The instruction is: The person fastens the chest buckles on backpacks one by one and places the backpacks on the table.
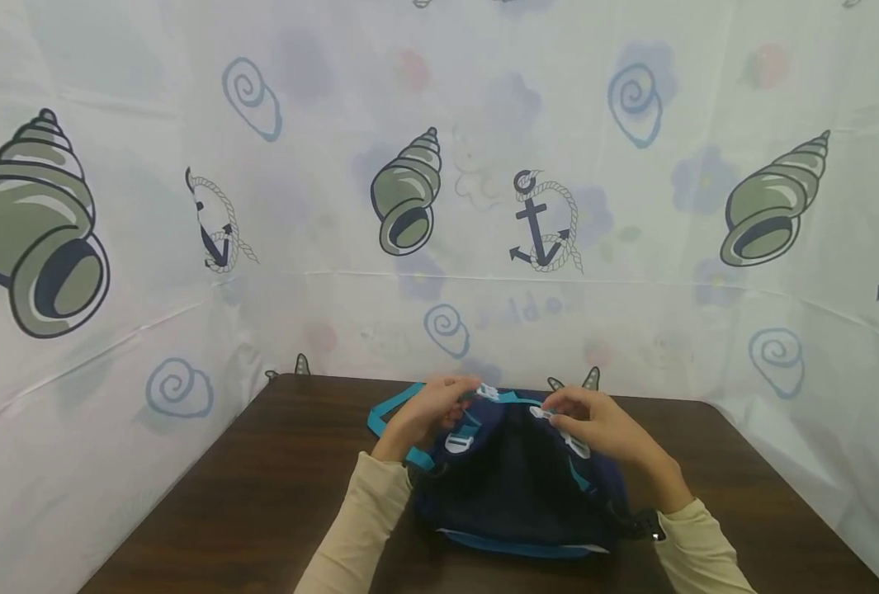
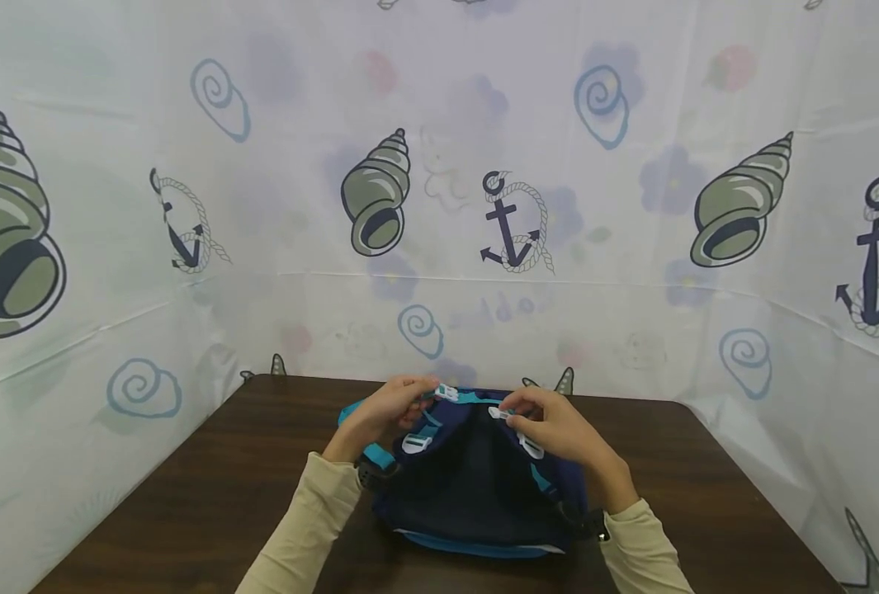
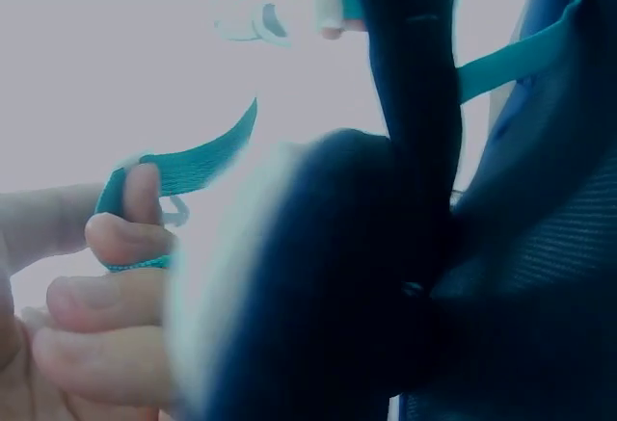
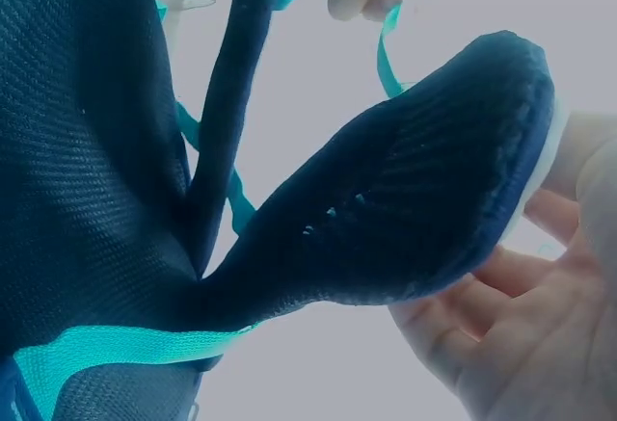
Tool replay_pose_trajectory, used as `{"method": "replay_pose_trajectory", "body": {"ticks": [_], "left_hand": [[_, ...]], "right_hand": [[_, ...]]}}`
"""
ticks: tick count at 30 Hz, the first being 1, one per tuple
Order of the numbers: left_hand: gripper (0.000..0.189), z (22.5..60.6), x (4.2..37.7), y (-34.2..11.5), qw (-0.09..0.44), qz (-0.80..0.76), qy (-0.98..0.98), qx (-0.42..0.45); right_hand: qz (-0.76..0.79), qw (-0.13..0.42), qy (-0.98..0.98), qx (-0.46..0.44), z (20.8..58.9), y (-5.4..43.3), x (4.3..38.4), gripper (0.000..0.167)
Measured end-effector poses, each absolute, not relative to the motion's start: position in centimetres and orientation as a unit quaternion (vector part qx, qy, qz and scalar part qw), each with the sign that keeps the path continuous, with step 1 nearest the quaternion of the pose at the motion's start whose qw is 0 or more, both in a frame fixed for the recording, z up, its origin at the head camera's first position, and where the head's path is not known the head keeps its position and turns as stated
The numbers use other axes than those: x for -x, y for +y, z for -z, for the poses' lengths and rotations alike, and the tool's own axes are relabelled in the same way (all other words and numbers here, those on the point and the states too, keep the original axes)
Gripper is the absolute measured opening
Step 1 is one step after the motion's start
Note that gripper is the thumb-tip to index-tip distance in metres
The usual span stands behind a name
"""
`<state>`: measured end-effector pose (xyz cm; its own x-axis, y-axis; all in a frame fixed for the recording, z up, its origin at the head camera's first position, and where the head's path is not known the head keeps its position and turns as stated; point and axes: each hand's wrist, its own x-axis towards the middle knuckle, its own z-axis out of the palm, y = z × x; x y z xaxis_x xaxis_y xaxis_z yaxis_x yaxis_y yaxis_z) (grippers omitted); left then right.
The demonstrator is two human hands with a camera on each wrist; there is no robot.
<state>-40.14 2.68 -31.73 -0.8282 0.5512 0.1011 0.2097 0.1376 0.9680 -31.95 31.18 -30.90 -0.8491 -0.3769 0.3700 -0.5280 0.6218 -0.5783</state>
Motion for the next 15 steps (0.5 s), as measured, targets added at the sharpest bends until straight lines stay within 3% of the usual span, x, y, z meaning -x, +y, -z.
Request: {"method": "replay_pose_trajectory", "body": {"ticks": [15], "left_hand": [[0.047,33.0,39.5,5.0,0.180,-0.572,0.748,-0.285]], "right_hand": [[-0.344,0.131,-0.892,-0.262,31.4,30.4,32.2,0.020]]}}
